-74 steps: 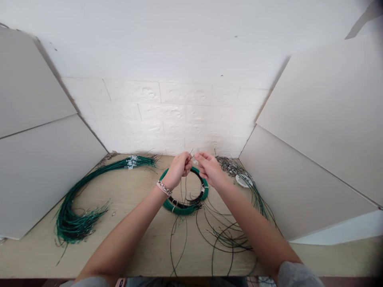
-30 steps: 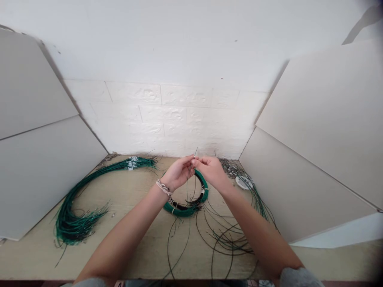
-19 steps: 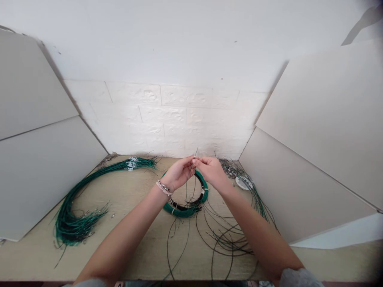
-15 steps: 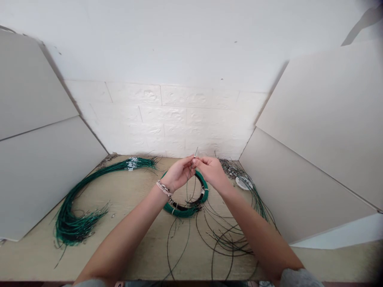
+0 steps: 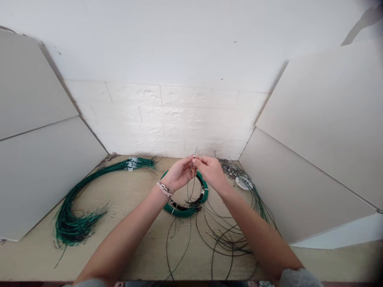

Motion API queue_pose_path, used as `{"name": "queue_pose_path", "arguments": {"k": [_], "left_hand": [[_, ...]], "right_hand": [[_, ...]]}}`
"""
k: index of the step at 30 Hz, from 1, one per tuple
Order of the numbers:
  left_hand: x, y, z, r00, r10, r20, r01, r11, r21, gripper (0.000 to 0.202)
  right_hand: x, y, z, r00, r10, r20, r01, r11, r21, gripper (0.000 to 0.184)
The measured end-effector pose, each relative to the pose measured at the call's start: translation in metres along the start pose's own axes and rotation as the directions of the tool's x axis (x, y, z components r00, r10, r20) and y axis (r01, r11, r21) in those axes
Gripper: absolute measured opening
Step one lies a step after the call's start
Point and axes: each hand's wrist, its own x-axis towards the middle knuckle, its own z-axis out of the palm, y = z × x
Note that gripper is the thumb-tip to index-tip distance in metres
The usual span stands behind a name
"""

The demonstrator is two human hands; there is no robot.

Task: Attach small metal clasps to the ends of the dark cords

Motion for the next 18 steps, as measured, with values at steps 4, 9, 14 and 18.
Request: {"name": "queue_pose_path", "arguments": {"k": [4,9,14,18], "left_hand": [[-0.0006,-0.0005,0.0006,1.000,0.004,-0.011,-0.004,1.000,0.014,0.013],[-0.0014,-0.0009,0.0009,1.000,0.008,0.013,-0.008,1.000,0.010,0.012],[-0.0007,-0.0012,0.0003,1.000,0.008,0.019,-0.008,1.000,0.001,0.011],[0.0001,-0.0014,-0.0003,1.000,0.015,0.010,-0.015,1.000,-0.020,0.011]], "right_hand": [[0.0012,0.0025,0.0006,1.000,-0.009,0.017,0.009,1.000,-0.003,0.029],[0.0025,0.0060,0.0016,1.000,0.014,0.004,-0.014,1.000,-0.013,0.028],[0.0009,0.0044,0.0035,1.000,0.002,-0.018,-0.002,1.000,0.001,0.028],[-0.0004,0.0034,0.0052,0.999,-0.016,-0.042,0.017,0.999,0.028,0.028]]}}
